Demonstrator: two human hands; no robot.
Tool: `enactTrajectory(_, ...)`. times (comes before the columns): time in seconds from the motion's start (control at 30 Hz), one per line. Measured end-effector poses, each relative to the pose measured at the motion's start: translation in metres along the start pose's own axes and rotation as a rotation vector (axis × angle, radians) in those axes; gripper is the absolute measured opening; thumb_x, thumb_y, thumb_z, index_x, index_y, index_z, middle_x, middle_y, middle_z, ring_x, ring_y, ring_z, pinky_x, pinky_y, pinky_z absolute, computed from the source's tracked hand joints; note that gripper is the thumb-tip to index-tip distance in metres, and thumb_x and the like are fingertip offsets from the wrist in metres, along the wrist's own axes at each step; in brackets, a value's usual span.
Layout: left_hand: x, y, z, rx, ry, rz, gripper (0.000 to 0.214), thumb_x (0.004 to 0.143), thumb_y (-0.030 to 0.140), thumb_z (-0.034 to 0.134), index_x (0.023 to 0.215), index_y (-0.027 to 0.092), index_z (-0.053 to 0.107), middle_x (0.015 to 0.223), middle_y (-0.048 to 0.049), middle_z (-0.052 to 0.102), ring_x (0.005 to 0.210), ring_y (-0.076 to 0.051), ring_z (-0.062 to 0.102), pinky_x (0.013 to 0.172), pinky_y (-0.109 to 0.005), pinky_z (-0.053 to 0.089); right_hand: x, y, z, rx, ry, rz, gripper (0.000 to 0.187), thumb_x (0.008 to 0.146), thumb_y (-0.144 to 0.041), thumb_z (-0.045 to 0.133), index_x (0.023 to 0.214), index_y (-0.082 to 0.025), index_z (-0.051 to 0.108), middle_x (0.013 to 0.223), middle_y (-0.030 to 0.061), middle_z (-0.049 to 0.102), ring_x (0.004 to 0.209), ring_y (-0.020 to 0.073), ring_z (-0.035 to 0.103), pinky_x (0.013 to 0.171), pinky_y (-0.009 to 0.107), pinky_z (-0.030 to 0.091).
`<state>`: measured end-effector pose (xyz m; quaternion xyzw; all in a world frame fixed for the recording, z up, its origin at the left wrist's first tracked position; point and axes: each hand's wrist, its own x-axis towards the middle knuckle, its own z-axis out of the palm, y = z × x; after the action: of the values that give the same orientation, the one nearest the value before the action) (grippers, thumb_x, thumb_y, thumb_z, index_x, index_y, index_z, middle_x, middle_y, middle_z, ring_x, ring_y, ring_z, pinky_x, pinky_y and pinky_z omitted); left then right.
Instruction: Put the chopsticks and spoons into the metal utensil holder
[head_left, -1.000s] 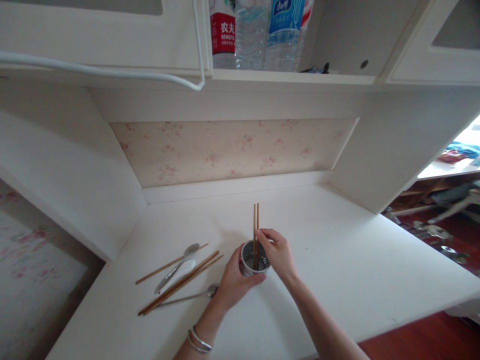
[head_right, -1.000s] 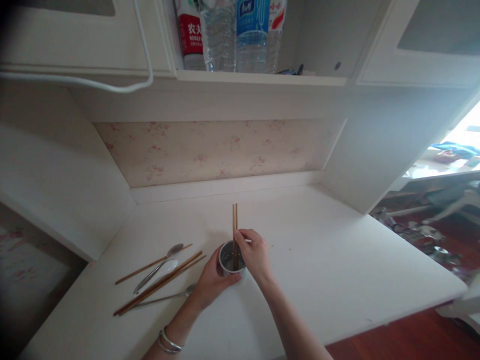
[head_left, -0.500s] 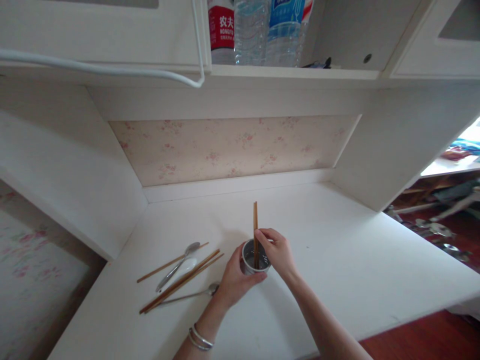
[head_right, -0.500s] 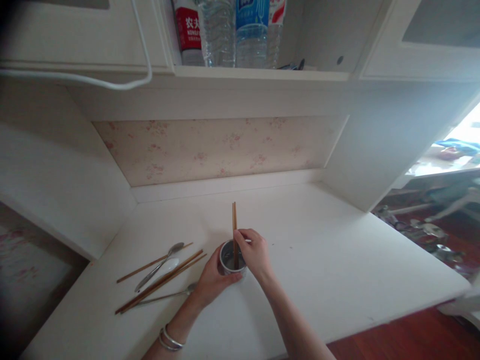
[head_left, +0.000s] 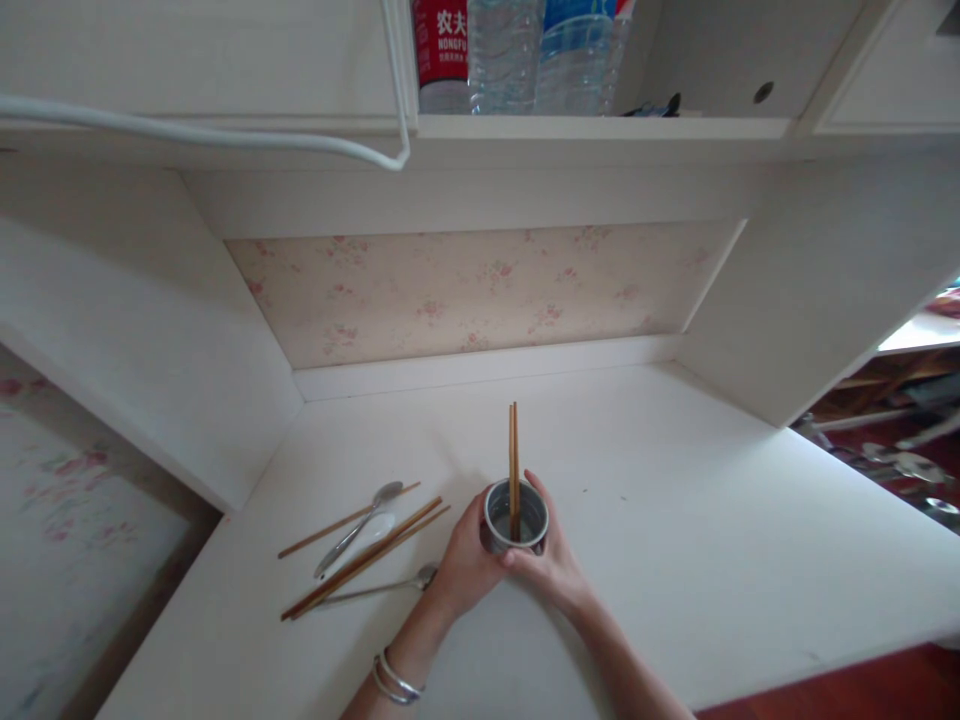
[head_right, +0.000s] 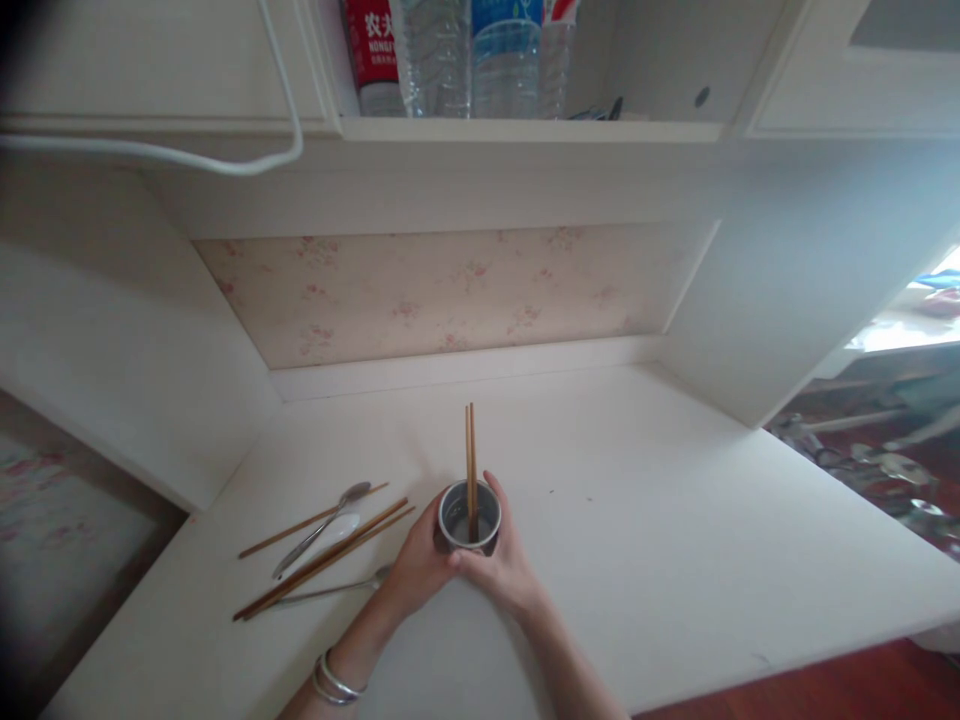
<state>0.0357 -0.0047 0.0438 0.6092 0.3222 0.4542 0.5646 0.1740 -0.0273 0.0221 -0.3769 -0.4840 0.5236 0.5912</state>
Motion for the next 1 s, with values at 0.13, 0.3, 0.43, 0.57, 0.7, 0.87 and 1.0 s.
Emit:
enactTrajectory(0.13, -0.003, 0.001, 0.002, 0.081, -0.015, 0.001, 0.070, 0.068, 0.026, 0.080, 0.130, 0.019, 0.050, 0.129, -0.0122, 0.059, 0.117, -0.027, 0.057, 0.103, -0.041, 0.045, 0.000, -0.002, 0.002, -0.085, -0.001, -0.024, 0.084, 0.064, -0.044, 0.085, 0.133, -0.025, 0.042, 0.126, 0.0113, 0.062, 0.118, 0.0317, 0.057, 0.102, 0.048, 0.043)
enactTrajectory(0.3, -0.013, 0.013, -0.017, 0.270, -0.171, 0.035, 0.087, 0.066, 0.020, 0.080, 0.142, 0.022, 0.039, 0.142, -0.0130, 0.048, 0.131, -0.028, 0.045, 0.113, -0.043, 0.035, -0.002, -0.002, -0.003, -0.154, 0.020, -0.016, 0.074, 0.068, -0.040, 0.082, 0.130, -0.025, 0.045, 0.123, 0.0104, 0.063, 0.114, 0.0310, 0.058, 0.097, 0.046, 0.046)
enactTrajectory(0.43, -0.018, 0.027, -0.068, 0.558, -0.072, -0.025, 0.055, 0.078, 0.027, 0.068, 0.131, 0.023, 0.053, 0.137, -0.0103, 0.053, 0.127, -0.025, 0.050, 0.109, -0.041, 0.039, -0.003, -0.001, -0.005, -0.184, 0.006, -0.013, 0.074, 0.069, -0.038, 0.081, 0.131, -0.026, 0.043, 0.127, 0.0094, 0.061, 0.117, 0.0305, 0.056, 0.099, 0.045, 0.045)
enactTrajectory(0.57, -0.017, 0.035, -0.143, 0.855, 0.076, -0.164, 0.028, 0.091, 0.035, 0.047, 0.102, 0.021, 0.068, 0.105, -0.0060, 0.069, 0.095, -0.019, 0.064, 0.088, -0.032, 0.050, -0.003, 0.003, -0.006, -0.189, 0.010, 0.005, 0.076, 0.069, -0.039, 0.081, 0.133, -0.026, 0.042, 0.128, 0.0104, 0.060, 0.119, 0.0311, 0.056, 0.100, 0.047, 0.044)
enactTrajectory(0.7, -0.024, 0.031, -0.205, 1.204, 0.147, -0.241, 0.026, 0.088, 0.031, 0.048, 0.095, 0.019, 0.069, 0.102, -0.0084, 0.069, 0.092, -0.021, 0.063, 0.086, -0.032, 0.046, -0.003, 0.006, -0.006, -0.201, 0.017, 0.002, 0.076, 0.069, -0.039, 0.081, 0.133, -0.026, 0.042, 0.128, 0.0109, 0.061, 0.118, 0.0311, 0.057, 0.102, 0.050, 0.042)
enactTrajectory(0.87, -0.029, 0.019, -0.226, 1.280, -0.018, -0.220, 0.033, 0.092, 0.033, 0.040, 0.088, 0.020, 0.070, 0.095, -0.0091, 0.067, 0.092, -0.021, 0.060, 0.086, -0.030, 0.043, -0.003, 0.007, -0.006, -0.201, 0.035, -0.001, 0.076, 0.069, -0.038, 0.082, 0.133, -0.026, 0.043, 0.127, 0.0106, 0.062, 0.117, 0.0311, 0.057, 0.103, 0.051, 0.041)
enactTrajectory(1.0, -0.023, 0.017, -0.222, 1.266, -0.070, -0.215, 0.030, 0.091, 0.037, 0.045, 0.087, 0.019, 0.069, 0.093, -0.0089, 0.066, 0.091, -0.022, 0.059, 0.085, -0.031, 0.042, -0.002, 0.006, -0.006, -0.168, 0.026, 0.002, 0.076, 0.069, -0.038, 0.082, 0.133, -0.025, 0.043, 0.127, 0.0108, 0.062, 0.118, 0.0315, 0.057, 0.103, 0.051, 0.041)
